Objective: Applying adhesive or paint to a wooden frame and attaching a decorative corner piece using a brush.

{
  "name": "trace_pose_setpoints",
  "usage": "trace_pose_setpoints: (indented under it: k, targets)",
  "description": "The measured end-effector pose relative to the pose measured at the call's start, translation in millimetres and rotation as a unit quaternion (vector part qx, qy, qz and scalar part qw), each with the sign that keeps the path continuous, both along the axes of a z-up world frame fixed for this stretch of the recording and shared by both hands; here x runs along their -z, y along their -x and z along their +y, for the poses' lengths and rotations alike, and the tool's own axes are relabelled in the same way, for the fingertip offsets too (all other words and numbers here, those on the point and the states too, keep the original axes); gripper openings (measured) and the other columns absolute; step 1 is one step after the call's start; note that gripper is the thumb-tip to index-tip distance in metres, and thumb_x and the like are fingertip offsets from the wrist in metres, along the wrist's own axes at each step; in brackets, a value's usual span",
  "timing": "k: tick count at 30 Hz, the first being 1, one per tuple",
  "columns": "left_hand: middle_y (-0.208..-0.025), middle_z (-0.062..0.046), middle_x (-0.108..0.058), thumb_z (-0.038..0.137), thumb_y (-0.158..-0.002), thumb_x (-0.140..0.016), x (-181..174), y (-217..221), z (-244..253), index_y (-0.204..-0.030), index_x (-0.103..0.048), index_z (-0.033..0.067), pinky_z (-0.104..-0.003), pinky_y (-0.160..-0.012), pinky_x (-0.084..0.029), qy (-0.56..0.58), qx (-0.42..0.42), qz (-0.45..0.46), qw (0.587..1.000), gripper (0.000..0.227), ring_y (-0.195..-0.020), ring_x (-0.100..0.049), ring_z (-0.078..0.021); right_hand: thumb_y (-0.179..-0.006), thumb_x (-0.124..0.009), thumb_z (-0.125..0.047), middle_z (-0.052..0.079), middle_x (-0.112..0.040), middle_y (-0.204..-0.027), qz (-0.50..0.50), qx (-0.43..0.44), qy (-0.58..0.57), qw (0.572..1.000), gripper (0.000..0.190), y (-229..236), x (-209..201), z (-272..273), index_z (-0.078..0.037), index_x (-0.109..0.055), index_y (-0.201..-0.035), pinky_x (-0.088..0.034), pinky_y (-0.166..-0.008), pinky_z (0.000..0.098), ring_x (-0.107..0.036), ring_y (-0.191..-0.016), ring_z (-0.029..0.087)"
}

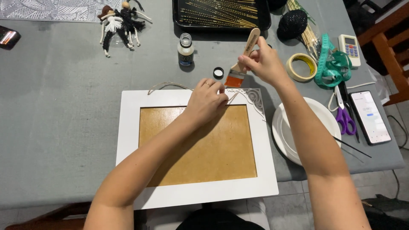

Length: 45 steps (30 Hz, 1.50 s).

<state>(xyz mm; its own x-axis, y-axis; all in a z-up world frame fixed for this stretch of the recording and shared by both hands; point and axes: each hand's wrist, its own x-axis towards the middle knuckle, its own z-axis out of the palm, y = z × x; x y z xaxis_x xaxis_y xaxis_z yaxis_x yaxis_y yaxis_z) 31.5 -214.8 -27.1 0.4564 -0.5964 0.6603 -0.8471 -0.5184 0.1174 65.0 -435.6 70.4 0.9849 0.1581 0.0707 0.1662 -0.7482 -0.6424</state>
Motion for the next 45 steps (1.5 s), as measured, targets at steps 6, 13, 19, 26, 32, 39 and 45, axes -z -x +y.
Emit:
trace_pose_setpoints:
  k: [6, 13, 19, 26, 32, 39, 45]
  targets:
    - [-0.09, -0.002, -0.068, 0.025, -0.077, -0.079, 1.7, -8.6, 2.2, -0.078, -0.079, 0.0184, -0.039, -0.084, -0.043, -0.021, -0.003, 0.0, 1.0, 0.007, -0.083, -0.056, -0.025, -0.104, -0.068, -0.011, 0.024, -0.074, -0.109, -0.057, 0.045, -0.065, 0.995, 0.028, 11.4, -2.8, -13.1, -0.001, -0.044, -0.115, -0.07, -0.066, 0.0303, -0.078, -0.089, 0.028]
    - [-0.1, 0.002, -0.071, 0.032, -0.08, -0.088, 6.2, -37.2, 17.9, -0.086, -0.077, 0.0211, -0.038, -0.089, -0.043, -0.045, -0.011, -0.049, 0.998, 0.017, -0.092, -0.06, -0.0226, -0.104, -0.066, -0.026, 0.016, -0.076, -0.105, 0.031, 0.095, -0.022, 0.995, 0.04, 37.5, 9.1, -75.5, -0.006, -0.041, -0.127, -0.056, -0.074, 0.0372, -0.074, -0.085, 0.023]
    - [-0.098, -0.004, -0.069, 0.011, -0.1, -0.068, -41.1, -19.3, 56.0, -0.099, -0.06, 0.0103, -0.038, -0.085, -0.05, 0.045, 0.004, -0.024, 0.999, 0.008, -0.087, -0.063, -0.0251, -0.106, -0.069, -0.006, 0.024, -0.071, -0.112, -0.159, 0.146, -0.056, 0.975, 0.025, 67.2, 4.8, -93.2, 0.002, -0.047, -0.114, -0.068, -0.079, 0.0346, -0.076, -0.093, 0.03]
    - [-0.086, -0.012, -0.06, 0.021, -0.117, -0.038, -94.5, 94.7, 165.5, -0.091, -0.058, 0.002, -0.042, -0.069, -0.041, 0.087, -0.053, 0.059, 0.993, 0.038, -0.077, -0.055, -0.0312, -0.12, -0.061, 0.001, 0.021, -0.054, -0.121, -0.327, 0.129, -0.242, 0.904, 0.026, 231.8, -0.9, -106.9, -0.005, -0.036, -0.124, -0.067, -0.083, 0.0333, -0.071, -0.098, 0.032]
    - [-0.054, -0.01, -0.05, 0.048, -0.11, -0.025, -50.4, 204.8, 234.8, -0.066, -0.053, 0.0041, -0.047, -0.067, -0.049, 0.273, -0.107, 0.123, 0.948, 0.069, -0.071, -0.07, -0.0334, -0.105, -0.068, -0.041, 0.003, -0.057, -0.109, -0.296, 0.41, -0.446, 0.739, 0.031, 340.0, 64.3, -72.1, -0.02, -0.045, -0.112, -0.06, -0.075, 0.0164, -0.065, -0.087, 0.011]
    - [-0.136, -0.025, -0.065, 0.105, -0.082, -0.017, 6.2, 315.1, 245.7, -0.124, -0.064, -0.0018, -0.037, -0.127, -0.052, 0.522, -0.292, 0.305, 0.741, 0.124, -0.137, -0.067, -0.0333, -0.102, -0.057, -0.042, -0.004, -0.067, -0.103, -0.261, 0.501, -0.55, 0.615, 0.023, 391.8, 80.4, -52.5, -0.021, -0.065, -0.101, -0.049, -0.064, 0.0128, -0.06, -0.074, 0.006]
    - [-0.146, -0.027, -0.055, 0.096, -0.087, -0.016, 19.5, 340.2, 221.1, -0.149, -0.049, -0.0008, -0.04, -0.12, -0.044, 0.544, -0.309, 0.305, 0.718, 0.119, -0.144, -0.055, -0.0358, -0.107, -0.057, -0.034, 0.001, -0.068, -0.11, -0.23, 0.452, -0.603, 0.616, 0.018, 415.0, 106.1, -39.3, -0.019, -0.067, -0.111, -0.057, -0.073, 0.0111, -0.068, -0.082, 0.004]
